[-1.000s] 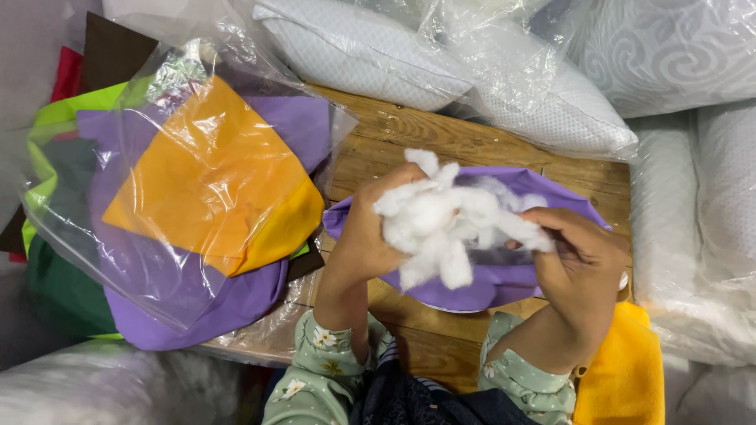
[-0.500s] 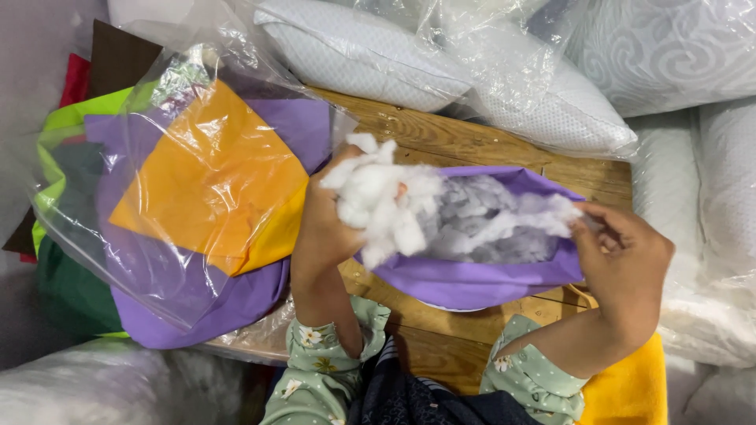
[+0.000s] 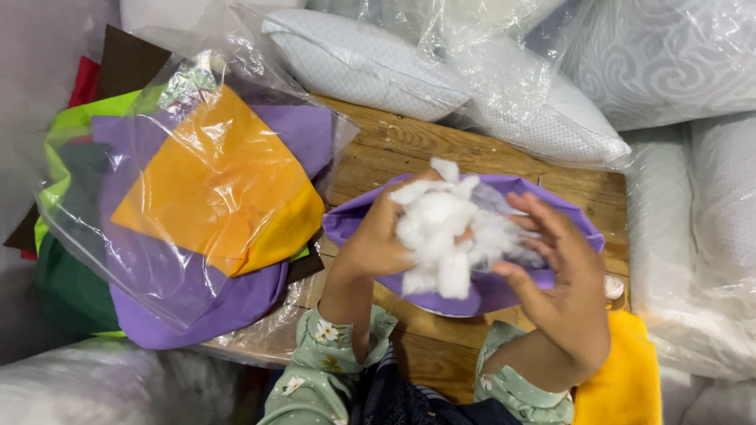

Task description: Stuffing a purple fabric cushion cover with white polyester fiberfill by hand.

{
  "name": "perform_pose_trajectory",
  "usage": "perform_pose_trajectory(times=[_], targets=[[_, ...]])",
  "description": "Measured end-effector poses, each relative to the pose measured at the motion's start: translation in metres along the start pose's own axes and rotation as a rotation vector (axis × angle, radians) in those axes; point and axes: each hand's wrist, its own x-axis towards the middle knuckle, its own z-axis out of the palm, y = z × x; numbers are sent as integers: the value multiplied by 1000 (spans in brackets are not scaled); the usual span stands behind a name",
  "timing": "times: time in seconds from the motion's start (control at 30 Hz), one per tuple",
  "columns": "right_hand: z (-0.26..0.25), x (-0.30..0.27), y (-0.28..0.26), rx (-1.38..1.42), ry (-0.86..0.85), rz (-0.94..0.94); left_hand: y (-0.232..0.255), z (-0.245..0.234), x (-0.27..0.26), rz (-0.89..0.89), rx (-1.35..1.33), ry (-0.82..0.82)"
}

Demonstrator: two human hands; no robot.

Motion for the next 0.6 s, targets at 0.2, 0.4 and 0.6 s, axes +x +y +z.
perform_pose_trajectory(times=[0.2, 0.4, 0.6], targets=[[21, 12, 9, -13, 170, -185, 28, 16, 16, 112, 98, 77], [7, 5, 9, -118, 204, -160, -13, 7, -4, 112, -80, 127], [-21, -16, 37, -196, 453, 12, 23, -24, -8, 169, 213, 295]])
